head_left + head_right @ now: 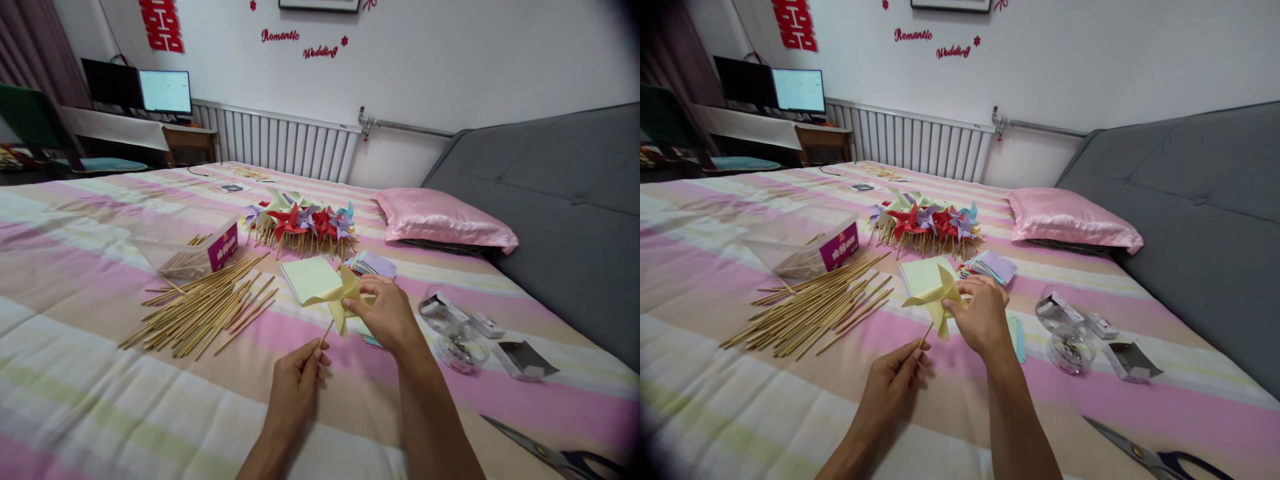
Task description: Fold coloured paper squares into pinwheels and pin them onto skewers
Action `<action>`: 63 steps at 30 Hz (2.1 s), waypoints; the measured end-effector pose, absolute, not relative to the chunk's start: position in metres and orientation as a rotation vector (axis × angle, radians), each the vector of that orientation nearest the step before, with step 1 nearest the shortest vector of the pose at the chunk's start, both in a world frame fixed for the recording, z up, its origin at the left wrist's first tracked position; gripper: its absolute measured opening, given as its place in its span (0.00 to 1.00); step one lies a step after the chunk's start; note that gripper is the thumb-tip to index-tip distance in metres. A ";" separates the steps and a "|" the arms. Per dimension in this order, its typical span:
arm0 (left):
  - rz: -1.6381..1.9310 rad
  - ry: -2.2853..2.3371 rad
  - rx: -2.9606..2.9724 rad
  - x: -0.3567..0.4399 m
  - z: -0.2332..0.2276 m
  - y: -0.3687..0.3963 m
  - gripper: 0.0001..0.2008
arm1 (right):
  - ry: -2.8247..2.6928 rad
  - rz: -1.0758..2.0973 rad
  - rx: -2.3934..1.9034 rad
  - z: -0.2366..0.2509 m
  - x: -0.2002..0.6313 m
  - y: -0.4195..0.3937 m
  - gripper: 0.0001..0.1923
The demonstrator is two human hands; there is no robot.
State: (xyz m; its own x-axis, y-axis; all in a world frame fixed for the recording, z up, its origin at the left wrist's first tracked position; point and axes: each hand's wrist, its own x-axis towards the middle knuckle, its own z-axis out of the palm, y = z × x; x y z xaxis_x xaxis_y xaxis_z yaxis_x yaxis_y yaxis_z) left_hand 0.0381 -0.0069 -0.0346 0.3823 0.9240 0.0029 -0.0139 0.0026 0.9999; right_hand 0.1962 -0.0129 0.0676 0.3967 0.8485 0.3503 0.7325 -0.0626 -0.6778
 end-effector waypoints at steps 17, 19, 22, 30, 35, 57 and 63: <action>0.933 0.889 1.353 0.039 -0.030 -0.008 0.15 | -1.399 0.144 -1.752 0.070 0.202 -0.017 0.19; 0.939 0.895 1.339 0.040 -0.030 -0.008 0.15 | -1.371 0.111 -1.709 0.072 0.206 -0.020 0.16; 0.941 0.894 1.338 0.039 -0.030 -0.008 0.15 | -1.323 0.043 -1.727 0.073 0.209 -0.023 0.14; 0.948 0.905 1.352 0.038 -0.032 -0.007 0.15 | -1.306 0.065 -1.933 0.068 0.214 -0.019 0.12; 0.967 0.912 1.348 0.038 -0.034 -0.006 0.15 | -1.345 0.108 -2.009 0.072 0.211 -0.021 0.12; 1.018 0.922 1.243 0.038 -0.029 -0.005 0.17 | -1.294 0.109 -1.984 0.076 0.197 -0.023 0.11; 1.042 1.003 1.209 0.038 -0.025 -0.005 0.17 | -1.289 0.080 -1.952 0.077 0.194 -0.025 0.08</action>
State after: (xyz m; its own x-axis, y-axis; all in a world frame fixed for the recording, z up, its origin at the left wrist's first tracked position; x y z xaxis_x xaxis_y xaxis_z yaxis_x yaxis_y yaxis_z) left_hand 0.0376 -0.0052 -0.0246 0.2295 0.9724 -0.0419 -0.0793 0.0616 0.9950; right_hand 0.1937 -0.0247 0.0775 0.4837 0.8036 0.3469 0.7543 -0.1817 -0.6309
